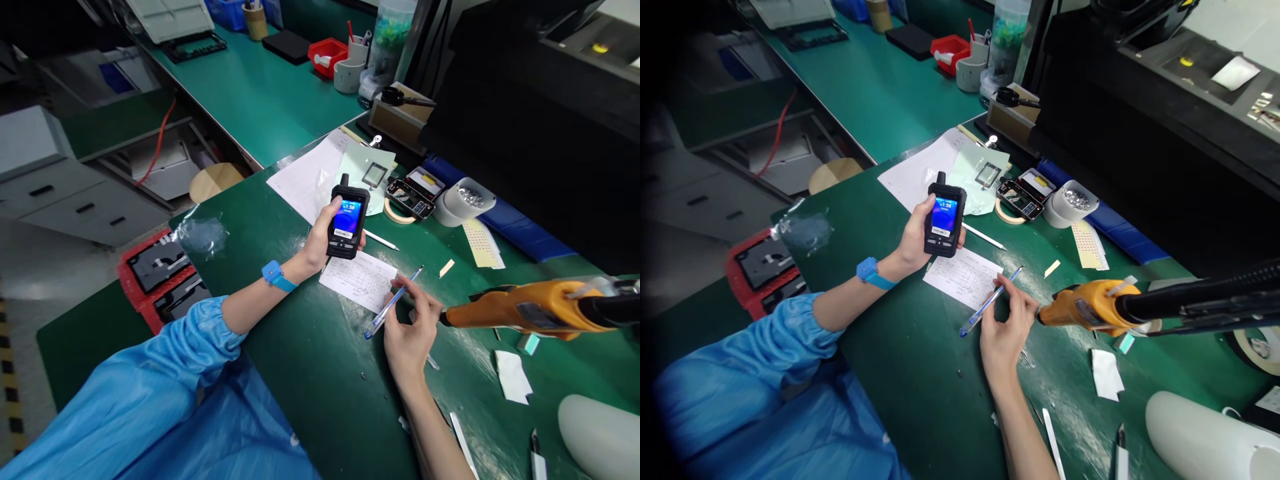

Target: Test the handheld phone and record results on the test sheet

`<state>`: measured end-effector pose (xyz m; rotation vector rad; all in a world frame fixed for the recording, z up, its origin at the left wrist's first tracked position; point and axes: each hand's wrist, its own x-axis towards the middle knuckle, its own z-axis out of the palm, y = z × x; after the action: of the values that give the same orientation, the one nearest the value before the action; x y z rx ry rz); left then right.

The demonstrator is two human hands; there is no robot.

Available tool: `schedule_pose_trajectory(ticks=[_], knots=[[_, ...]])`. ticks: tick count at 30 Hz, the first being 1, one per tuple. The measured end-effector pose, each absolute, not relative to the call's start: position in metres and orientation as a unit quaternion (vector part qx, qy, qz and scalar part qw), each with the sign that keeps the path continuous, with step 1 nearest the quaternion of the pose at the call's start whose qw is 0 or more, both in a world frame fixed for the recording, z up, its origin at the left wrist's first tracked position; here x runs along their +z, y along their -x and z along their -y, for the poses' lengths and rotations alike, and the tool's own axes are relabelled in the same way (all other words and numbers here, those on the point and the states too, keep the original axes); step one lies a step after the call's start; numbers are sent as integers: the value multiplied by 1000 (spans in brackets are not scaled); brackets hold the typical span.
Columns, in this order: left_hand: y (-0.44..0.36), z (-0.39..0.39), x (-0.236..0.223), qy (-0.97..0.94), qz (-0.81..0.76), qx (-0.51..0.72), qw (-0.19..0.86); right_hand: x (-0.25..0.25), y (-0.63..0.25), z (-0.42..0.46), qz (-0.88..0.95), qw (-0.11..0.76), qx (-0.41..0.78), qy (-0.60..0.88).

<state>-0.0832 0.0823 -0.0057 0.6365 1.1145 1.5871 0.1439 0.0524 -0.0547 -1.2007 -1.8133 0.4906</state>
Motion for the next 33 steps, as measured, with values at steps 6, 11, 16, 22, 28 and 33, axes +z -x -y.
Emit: schedule_pose_trajectory(ticks=[6, 11, 16, 22, 28, 33], knots=[[82, -81, -3, -262, -470, 658, 526, -59, -150, -53, 771, 410, 171, 456], [83, -81, -5, -286, -461, 662, 518, -59, -146, -52, 767, 419, 167, 456], [85, -81, -6, -285, -468, 657, 518, -53, -142, -51, 740, 444, 193, 466], [83, -82, -5, -282, -472, 654, 519, -48, -141, -50, 697, 481, 240, 475], [80, -83, -7, -264, -465, 653, 537, -42, -136, -38, 650, 448, 370, 489], [74, -83, -12, -265, -441, 643, 567, -42, -130, -32, 623, 442, 422, 488]])
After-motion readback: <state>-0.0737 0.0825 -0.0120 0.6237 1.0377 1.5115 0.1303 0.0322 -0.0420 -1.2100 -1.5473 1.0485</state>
